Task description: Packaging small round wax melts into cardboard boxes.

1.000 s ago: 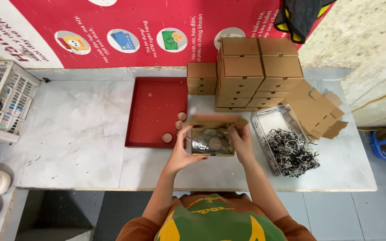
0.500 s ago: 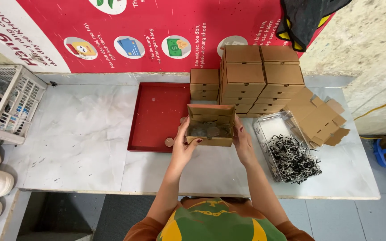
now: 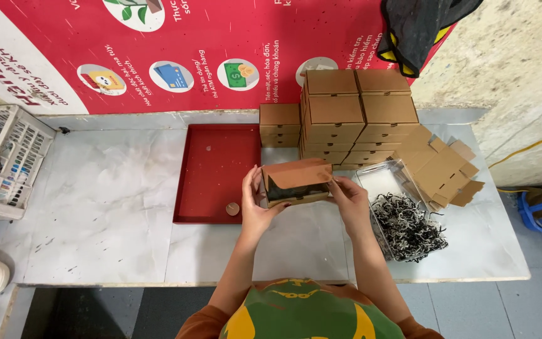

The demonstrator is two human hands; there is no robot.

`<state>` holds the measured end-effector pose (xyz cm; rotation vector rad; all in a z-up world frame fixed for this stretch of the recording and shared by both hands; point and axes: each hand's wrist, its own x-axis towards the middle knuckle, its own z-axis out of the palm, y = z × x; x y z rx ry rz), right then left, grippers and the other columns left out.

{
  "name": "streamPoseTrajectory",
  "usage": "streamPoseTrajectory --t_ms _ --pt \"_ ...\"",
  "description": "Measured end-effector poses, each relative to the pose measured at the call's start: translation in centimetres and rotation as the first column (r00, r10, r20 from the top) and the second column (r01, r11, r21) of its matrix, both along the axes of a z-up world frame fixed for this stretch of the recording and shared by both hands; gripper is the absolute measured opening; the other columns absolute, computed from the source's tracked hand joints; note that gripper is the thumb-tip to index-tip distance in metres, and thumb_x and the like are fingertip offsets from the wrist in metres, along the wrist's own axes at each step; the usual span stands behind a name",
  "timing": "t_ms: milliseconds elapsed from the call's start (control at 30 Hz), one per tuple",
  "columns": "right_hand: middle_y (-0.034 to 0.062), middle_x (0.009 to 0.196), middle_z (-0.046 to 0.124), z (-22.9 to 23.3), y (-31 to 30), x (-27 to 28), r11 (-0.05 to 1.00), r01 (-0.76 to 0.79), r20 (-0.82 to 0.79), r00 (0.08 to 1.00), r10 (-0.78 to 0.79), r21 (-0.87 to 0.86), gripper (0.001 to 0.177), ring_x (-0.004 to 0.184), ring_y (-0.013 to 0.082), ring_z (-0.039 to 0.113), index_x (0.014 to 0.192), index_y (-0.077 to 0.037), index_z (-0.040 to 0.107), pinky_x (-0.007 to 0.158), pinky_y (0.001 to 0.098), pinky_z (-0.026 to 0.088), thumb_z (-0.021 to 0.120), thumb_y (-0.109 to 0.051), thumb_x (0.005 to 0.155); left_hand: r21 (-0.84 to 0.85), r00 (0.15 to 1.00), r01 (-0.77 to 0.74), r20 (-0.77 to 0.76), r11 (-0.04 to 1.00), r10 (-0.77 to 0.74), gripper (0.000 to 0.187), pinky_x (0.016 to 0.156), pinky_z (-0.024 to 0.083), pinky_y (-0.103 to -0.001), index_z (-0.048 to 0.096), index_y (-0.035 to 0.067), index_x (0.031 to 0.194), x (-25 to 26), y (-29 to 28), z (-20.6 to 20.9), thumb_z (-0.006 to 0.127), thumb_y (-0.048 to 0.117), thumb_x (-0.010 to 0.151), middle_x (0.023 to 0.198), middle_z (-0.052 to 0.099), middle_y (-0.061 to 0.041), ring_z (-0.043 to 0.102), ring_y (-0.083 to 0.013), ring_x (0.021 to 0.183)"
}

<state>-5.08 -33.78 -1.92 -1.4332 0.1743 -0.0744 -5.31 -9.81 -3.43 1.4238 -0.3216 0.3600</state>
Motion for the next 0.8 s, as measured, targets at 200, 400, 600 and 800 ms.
streamPoseTrajectory --t_ms 200,400,600,800 --pt "0.0076 0.101 0.073 2.0 0.9 0.4 0.842 0.308 0.476 0.876 -0.070 -0.444 0.011 0.094 0.0145 0.066 0.099 0.005 0.075 0.087 0.0313 0.054 0.076 -0.001 0.090 0.250 0.984 -0.166 -0.022 0.954 0.177 0.121 0.094 0.061 -0.041 0.030 0.014 0.155 -0.2 -1.1 1.2 0.101 0.009 0.058 0.153 0.039 -0.013 0.046 -0.0311 0.144" --pt "0.0034 0.118 0.063 4.3 3.1 0.3 0.952 0.219 0.376 0.918 -0.127 -0.214 0.027 0.106 0.0122 0.064 0.108 -0.002 0.059 0.084 0.0267 0.058 0.076 -0.006 0.087 0.076 0.988 -0.155 0.003 0.985 0.155 0.125 0.100 0.061 -0.042 0.021 0.018 0.159 0.0 -1.7 -1.4 0.098 0.004 0.063 0.157 0.035 -0.013 0.043 -0.0310 0.148" --pt "0.0047 0.110 0.075 2.7 1.8 1.3 0.992 0.042 0.056 0.997 -0.049 0.122 0.029 0.101 0.0107 0.069 0.121 -0.004 0.072 0.089 0.0248 0.057 0.070 -0.008 0.093 -0.022 0.980 -0.153 0.127 0.988 0.154 0.119 0.102 0.063 -0.043 0.012 0.021 0.148 0.5 -2.0 -2.7 0.097 0.001 0.067 0.154 0.033 -0.018 0.046 -0.0317 0.144" --pt "0.0074 0.100 0.075 0.6 1.1 1.5 0.915 0.236 0.364 0.925 -0.108 -0.326 0.014 0.092 0.0144 0.068 0.106 -0.002 0.077 0.084 0.0282 0.053 0.076 -0.005 0.093 0.045 0.977 -0.199 0.081 0.979 0.195 0.113 0.096 0.060 -0.042 0.015 0.020 0.135 0.7 -2.2 -4.7 0.099 0.003 0.061 0.152 0.030 -0.021 0.045 -0.0337 0.144"
